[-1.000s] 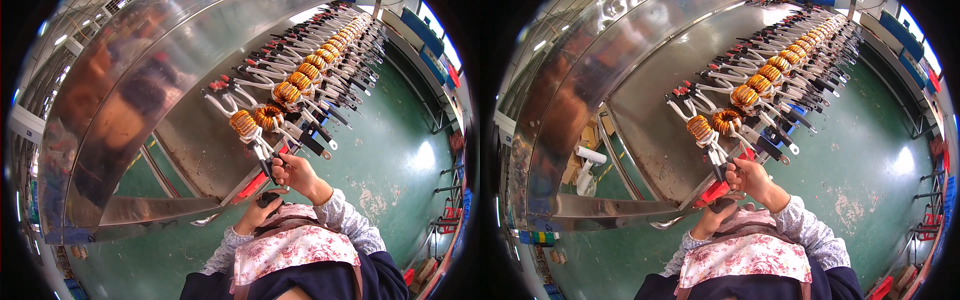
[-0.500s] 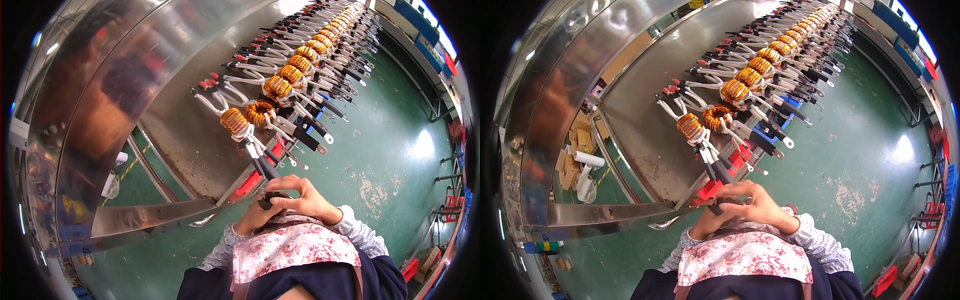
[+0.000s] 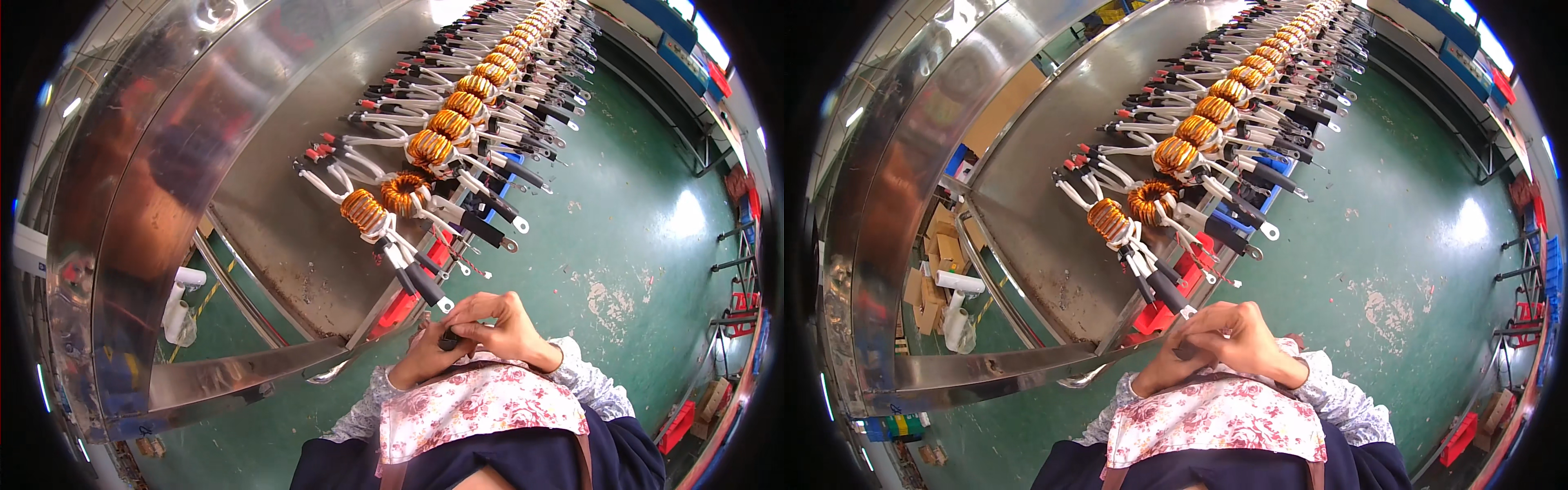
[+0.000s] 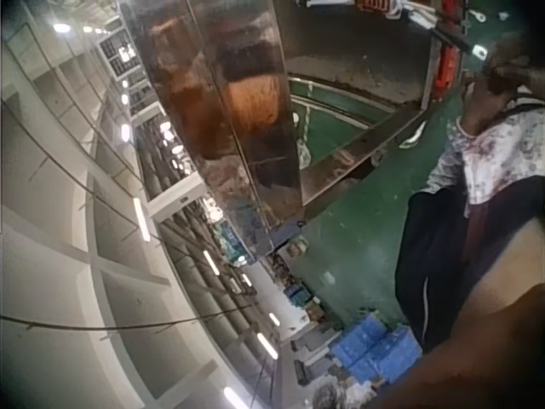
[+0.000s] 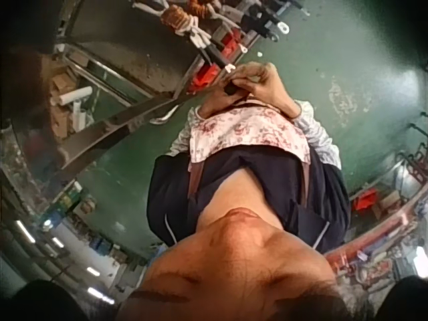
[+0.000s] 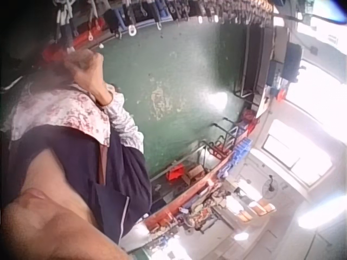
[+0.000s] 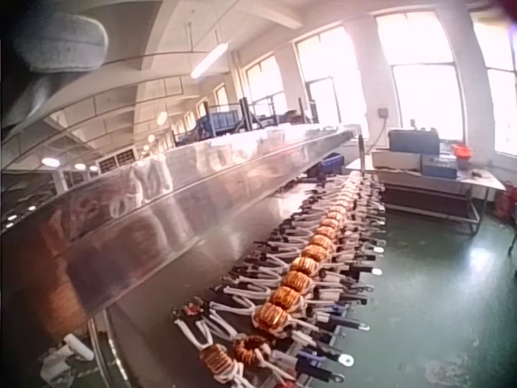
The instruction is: The person is assembling electrical components on a factory line. They repeatedly pick up small black cylindrical parts and attach them to the ends of copper-wound coils mounted on a rack. The person handles the components one by one, sliding the black parts onto the white insulated leads of the coils.
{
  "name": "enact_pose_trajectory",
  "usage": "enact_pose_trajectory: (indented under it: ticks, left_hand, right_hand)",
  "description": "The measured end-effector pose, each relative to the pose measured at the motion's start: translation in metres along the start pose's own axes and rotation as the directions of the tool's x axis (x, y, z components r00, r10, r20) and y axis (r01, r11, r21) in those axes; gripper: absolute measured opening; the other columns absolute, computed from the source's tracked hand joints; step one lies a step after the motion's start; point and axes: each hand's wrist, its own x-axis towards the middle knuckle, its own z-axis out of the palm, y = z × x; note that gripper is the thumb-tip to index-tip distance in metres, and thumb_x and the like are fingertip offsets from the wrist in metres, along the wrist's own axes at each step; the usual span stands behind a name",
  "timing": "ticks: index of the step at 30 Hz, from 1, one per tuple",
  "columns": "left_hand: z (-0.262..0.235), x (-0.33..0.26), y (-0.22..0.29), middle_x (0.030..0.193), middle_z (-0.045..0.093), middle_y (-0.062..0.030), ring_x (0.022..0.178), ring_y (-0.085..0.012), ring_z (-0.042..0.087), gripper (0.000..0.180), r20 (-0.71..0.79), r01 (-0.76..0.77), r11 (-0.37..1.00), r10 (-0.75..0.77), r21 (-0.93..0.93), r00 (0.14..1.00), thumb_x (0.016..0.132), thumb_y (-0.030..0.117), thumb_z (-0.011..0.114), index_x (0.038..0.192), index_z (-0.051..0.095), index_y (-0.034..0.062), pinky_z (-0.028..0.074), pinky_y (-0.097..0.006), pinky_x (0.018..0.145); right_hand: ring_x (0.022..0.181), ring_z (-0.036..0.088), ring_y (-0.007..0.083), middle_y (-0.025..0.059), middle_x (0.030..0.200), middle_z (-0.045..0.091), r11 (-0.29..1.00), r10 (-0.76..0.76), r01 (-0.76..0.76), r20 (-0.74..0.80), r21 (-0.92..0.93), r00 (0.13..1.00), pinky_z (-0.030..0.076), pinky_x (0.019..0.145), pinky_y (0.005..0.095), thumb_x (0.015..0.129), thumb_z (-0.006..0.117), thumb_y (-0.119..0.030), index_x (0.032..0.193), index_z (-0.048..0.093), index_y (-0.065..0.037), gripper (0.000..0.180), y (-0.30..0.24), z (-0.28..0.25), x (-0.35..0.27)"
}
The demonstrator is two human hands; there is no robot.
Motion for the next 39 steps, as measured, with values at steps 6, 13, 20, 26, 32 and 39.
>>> enact_pose_trajectory:
  ticks: [6, 13, 20, 26, 32, 39]
  left_hand:
    - [0.001, 0.008, 0.008, 0.107, 0.057, -0.0064, 0.094, -0.0133, 0.057, 0.037, -0.022, -0.157, 0.973, 0.163, 0.171, 0.986, 0.084, 0.004, 0.066, 0.119, 0.054, 0.0040, 0.048, -0.027, 0.076]
    - [0.012, 0.010, 0.021, 0.074, 0.057, -0.0008, 0.067, -0.0069, 0.051, 0.016, 0.083, 0.058, 0.989, -0.047, -0.133, 0.995, 0.092, 0.013, 0.058, 0.104, 0.059, 0.0013, 0.042, -0.022, 0.062]
    - [0.004, 0.004, 0.018, 0.074, 0.058, 0.0003, 0.068, -0.0068, 0.053, 0.016, 0.045, 0.063, 0.993, -0.059, -0.102, 0.997, 0.093, 0.016, 0.058, 0.102, 0.060, 0.0023, 0.043, -0.023, 0.064]
    - [0.002, 0.001, 0.016, 0.073, 0.058, 0.0005, 0.069, -0.0069, 0.053, 0.016, 0.041, 0.080, 0.995, -0.077, -0.063, 0.996, 0.093, 0.017, 0.058, 0.100, 0.061, 0.0032, 0.043, -0.022, 0.065]
    - [0.003, 0.002, 0.013, 0.074, 0.057, 0.0012, 0.069, -0.0064, 0.052, 0.015, 0.075, 0.086, 0.987, -0.077, -0.134, 0.994, 0.093, 0.016, 0.057, 0.101, 0.060, 0.0034, 0.042, -0.022, 0.065]
    - [-0.001, 0.002, 0.006, 0.083, 0.059, -0.0018, 0.074, -0.0085, 0.055, 0.016, 0.087, 0.120, 0.979, -0.106, -0.166, 0.991, 0.093, 0.012, 0.056, 0.106, 0.059, 0.0021, 0.043, -0.023, 0.068]
  right_hand:
    - [0.089, 0.062, 0.0126, 0.0102, 0.101, 0.067, 0.938, 0.195, -0.206, 0.068, 0.280, 0.979, 0.052, 0.075, 0.0276, 0.088, 0.062, -0.007, 0.097, 0.068, 0.006, 0.017, -0.014, 0.003, 0.003]
    - [0.055, 0.054, 0.0095, 0.0041, 0.068, 0.059, 0.700, 0.252, -0.005, -0.241, 0.714, 0.937, 0.043, 0.053, 0.0195, 0.097, 0.051, -0.020, 0.087, 0.058, -0.001, 0.022, -0.004, -0.006, 0.017]
    - [0.050, 0.028, 0.0004, -0.0092, 0.054, 0.034, 0.994, 0.042, -0.086, -0.481, -0.069, 0.875, 0.021, 0.045, 0.0213, 0.098, 0.049, -0.024, 0.083, 0.065, -0.002, 0.031, 0.017, -0.019, 0.018]
    - [0.058, 0.038, 0.0055, -0.0027, 0.061, 0.043, 0.970, -0.134, -0.013, -0.579, -0.243, 0.804, 0.030, 0.051, 0.0240, 0.098, 0.048, -0.023, 0.086, 0.064, 0.000, 0.030, 0.025, -0.008, 0.025]
    - [0.060, 0.043, 0.0079, 0.0029, 0.067, 0.051, 0.957, -0.196, 0.012, -0.611, -0.291, 0.767, 0.036, 0.052, 0.0276, 0.095, 0.052, -0.017, 0.092, 0.062, 0.001, 0.020, 0.027, -0.001, 0.027]
    - [0.059, 0.052, 0.0207, 0.0148, 0.070, 0.055, 0.904, -0.163, -0.132, -0.614, -0.407, 0.772, 0.042, 0.055, 0.0326, 0.095, 0.050, -0.016, 0.092, 0.059, 0.001, 0.019, 0.021, 0.007, 0.052]
